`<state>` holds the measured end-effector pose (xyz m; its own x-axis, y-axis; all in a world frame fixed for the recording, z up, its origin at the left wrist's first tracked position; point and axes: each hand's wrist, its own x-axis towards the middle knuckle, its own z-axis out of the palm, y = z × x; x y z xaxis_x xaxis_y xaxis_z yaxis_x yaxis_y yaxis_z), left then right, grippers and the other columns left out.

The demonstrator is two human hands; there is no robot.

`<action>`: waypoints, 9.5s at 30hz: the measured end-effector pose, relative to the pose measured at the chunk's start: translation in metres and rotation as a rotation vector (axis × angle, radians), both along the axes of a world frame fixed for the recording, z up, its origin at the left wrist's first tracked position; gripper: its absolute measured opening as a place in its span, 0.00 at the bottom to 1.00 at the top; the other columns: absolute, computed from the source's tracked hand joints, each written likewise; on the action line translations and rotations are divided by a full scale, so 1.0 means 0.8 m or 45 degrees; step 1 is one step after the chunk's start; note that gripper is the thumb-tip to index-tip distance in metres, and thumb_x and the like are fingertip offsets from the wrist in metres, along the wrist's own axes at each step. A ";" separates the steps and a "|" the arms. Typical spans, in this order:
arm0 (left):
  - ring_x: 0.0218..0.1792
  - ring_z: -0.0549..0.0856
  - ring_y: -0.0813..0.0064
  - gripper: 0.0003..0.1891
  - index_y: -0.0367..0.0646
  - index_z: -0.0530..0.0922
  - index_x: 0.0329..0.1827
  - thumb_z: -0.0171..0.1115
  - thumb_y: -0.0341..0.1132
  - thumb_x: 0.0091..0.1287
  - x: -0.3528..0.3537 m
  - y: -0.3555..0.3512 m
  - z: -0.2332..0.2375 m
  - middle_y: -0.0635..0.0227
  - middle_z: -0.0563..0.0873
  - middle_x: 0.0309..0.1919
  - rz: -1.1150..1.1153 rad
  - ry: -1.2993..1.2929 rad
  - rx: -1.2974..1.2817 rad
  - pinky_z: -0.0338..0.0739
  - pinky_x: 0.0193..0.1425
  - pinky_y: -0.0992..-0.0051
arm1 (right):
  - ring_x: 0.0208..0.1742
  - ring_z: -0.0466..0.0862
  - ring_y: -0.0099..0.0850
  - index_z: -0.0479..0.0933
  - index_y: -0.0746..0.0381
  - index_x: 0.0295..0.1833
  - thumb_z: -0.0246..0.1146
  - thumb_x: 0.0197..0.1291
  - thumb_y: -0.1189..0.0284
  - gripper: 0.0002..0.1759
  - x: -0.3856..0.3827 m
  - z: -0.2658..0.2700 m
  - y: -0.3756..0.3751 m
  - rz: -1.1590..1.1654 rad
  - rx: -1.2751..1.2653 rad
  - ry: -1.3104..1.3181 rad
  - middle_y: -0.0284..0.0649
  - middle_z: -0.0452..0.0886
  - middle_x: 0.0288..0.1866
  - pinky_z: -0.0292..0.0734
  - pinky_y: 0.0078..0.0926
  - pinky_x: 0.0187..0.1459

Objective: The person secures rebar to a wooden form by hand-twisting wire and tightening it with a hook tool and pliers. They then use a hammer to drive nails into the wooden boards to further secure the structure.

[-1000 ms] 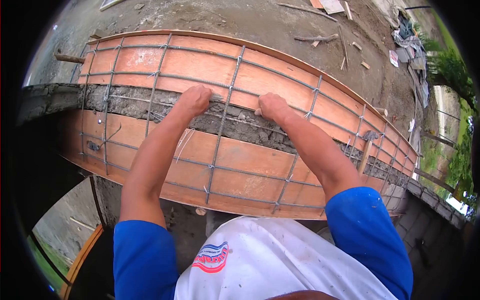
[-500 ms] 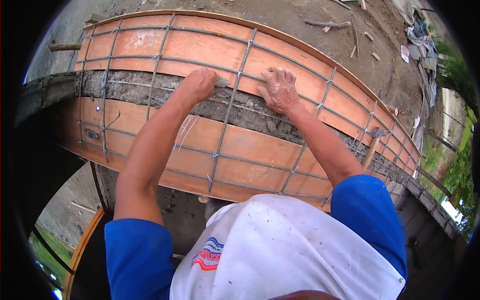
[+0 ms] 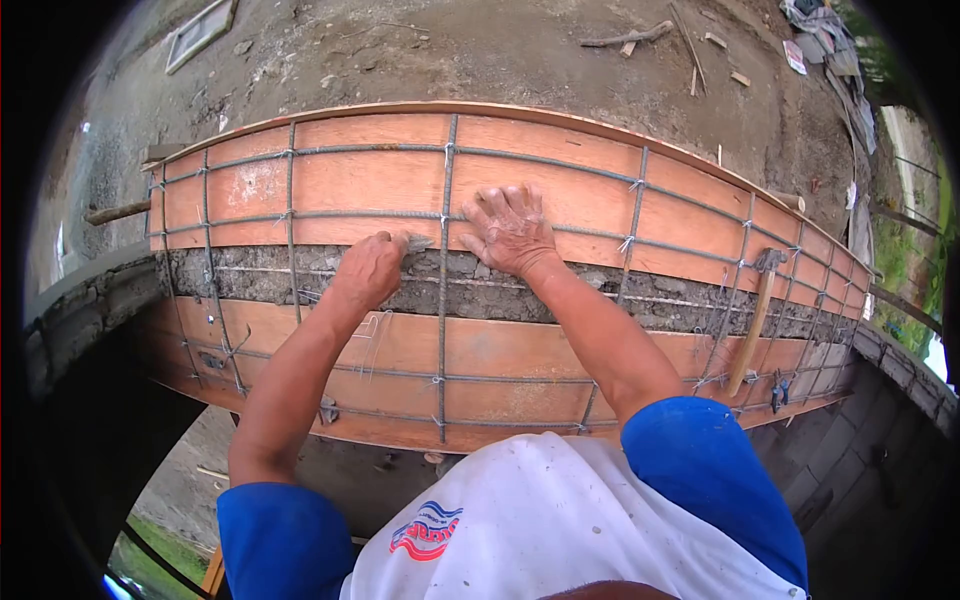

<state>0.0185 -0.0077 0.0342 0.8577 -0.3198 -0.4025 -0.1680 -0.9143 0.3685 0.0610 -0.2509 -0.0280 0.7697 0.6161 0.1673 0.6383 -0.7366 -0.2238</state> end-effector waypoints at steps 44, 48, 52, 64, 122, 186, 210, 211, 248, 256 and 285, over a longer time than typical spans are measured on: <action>0.41 0.88 0.60 0.11 0.46 0.87 0.32 0.76 0.38 0.46 0.271 -0.055 0.011 0.60 0.89 0.36 -0.300 -0.212 0.685 0.81 0.41 0.64 | 0.73 0.62 0.44 0.68 0.53 0.70 0.57 0.57 0.44 0.39 0.005 0.002 -0.001 -0.113 -0.030 0.224 0.37 0.65 0.72 0.54 0.71 0.66; 0.38 0.88 0.57 0.15 0.44 0.84 0.30 0.78 0.41 0.43 0.267 -0.045 0.001 0.59 0.88 0.32 -0.271 -0.282 0.606 0.80 0.39 0.61 | 0.74 0.61 0.44 0.67 0.53 0.71 0.58 0.57 0.44 0.40 0.004 0.005 0.000 -0.110 -0.059 0.241 0.37 0.65 0.72 0.53 0.71 0.67; 0.40 0.89 0.60 0.14 0.46 0.86 0.32 0.79 0.39 0.44 0.268 -0.046 0.005 0.60 0.89 0.33 -0.175 -0.276 0.599 0.82 0.40 0.64 | 0.74 0.60 0.43 0.66 0.53 0.71 0.58 0.56 0.44 0.40 0.006 0.011 0.002 -0.107 -0.115 0.232 0.38 0.65 0.73 0.53 0.70 0.67; 0.37 0.86 0.59 0.18 0.40 0.85 0.39 0.71 0.46 0.56 0.005 -0.075 0.049 0.56 0.87 0.33 0.839 -0.360 -0.425 0.80 0.45 0.64 | 0.75 0.58 0.42 0.64 0.53 0.72 0.57 0.59 0.44 0.40 -0.003 0.019 0.016 -0.124 -0.249 0.158 0.39 0.63 0.73 0.51 0.62 0.70; 0.46 0.82 0.78 0.21 0.34 0.74 0.59 0.62 0.31 0.62 -0.535 -0.136 0.092 0.64 0.82 0.48 1.078 0.722 -1.972 0.79 0.51 0.77 | 0.46 0.84 0.42 0.78 0.63 0.59 0.71 0.49 0.76 0.28 -0.490 0.195 -0.035 0.460 0.573 0.852 0.50 0.80 0.52 0.81 0.32 0.45; 0.40 0.81 0.52 0.08 0.43 0.84 0.43 0.60 0.33 0.65 -0.282 -0.191 0.084 0.55 0.82 0.33 -0.025 -0.182 -0.440 0.75 0.45 0.58 | 0.44 0.83 0.49 0.81 0.65 0.44 0.64 0.59 0.66 0.14 -0.330 0.163 -0.151 -0.359 0.213 1.175 0.51 0.84 0.38 0.77 0.43 0.47; 0.31 0.82 0.51 0.06 0.40 0.80 0.44 0.58 0.28 0.67 -0.280 -0.392 0.077 0.49 0.82 0.30 0.218 -0.153 -0.633 0.76 0.37 0.63 | 0.37 0.80 0.57 0.78 0.65 0.34 0.54 0.66 0.66 0.15 -0.282 0.143 -0.332 0.040 0.515 0.846 0.55 0.80 0.33 0.74 0.50 0.38; 0.32 0.82 0.49 0.06 0.40 0.80 0.43 0.58 0.29 0.67 -0.279 -0.395 0.077 0.49 0.82 0.31 0.298 -0.127 -0.655 0.76 0.37 0.62 | 0.37 0.80 0.57 0.78 0.66 0.35 0.54 0.66 0.65 0.15 -0.280 0.140 -0.332 0.001 0.526 0.927 0.56 0.81 0.33 0.75 0.50 0.39; 0.36 0.88 0.64 0.14 0.40 0.84 0.50 0.63 0.36 0.63 -0.073 -0.382 0.014 0.53 0.87 0.35 0.784 -0.042 -0.769 0.79 0.41 0.69 | 0.36 0.83 0.36 0.81 0.63 0.51 0.72 0.50 0.52 0.30 -0.065 0.081 -0.299 -0.602 0.719 1.026 0.42 0.83 0.33 0.78 0.33 0.44; 0.36 0.87 0.52 0.10 0.34 0.83 0.34 0.63 0.34 0.57 -0.017 -0.382 -0.022 0.47 0.86 0.29 1.031 0.003 -0.585 0.79 0.46 0.63 | 0.51 0.81 0.50 0.80 0.62 0.44 0.76 0.41 0.62 0.25 0.020 0.053 -0.318 -0.215 -0.205 0.651 0.52 0.83 0.45 0.76 0.44 0.53; 0.56 0.75 0.58 0.19 0.45 0.79 0.51 0.70 0.34 0.56 -0.176 -0.223 0.003 0.62 0.79 0.51 -0.035 -0.151 -0.058 0.71 0.57 0.62 | 0.49 0.78 0.49 0.79 0.63 0.41 0.66 0.54 0.67 0.12 -0.083 0.050 -0.340 -0.432 0.338 0.430 0.50 0.80 0.39 0.74 0.43 0.52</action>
<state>-0.1222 -0.1859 0.0367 0.8891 -0.3594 -0.2835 -0.2374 -0.8916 0.3856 -0.0056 -0.5227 0.0118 0.9558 0.2941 -0.0079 0.2349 -0.7791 -0.5812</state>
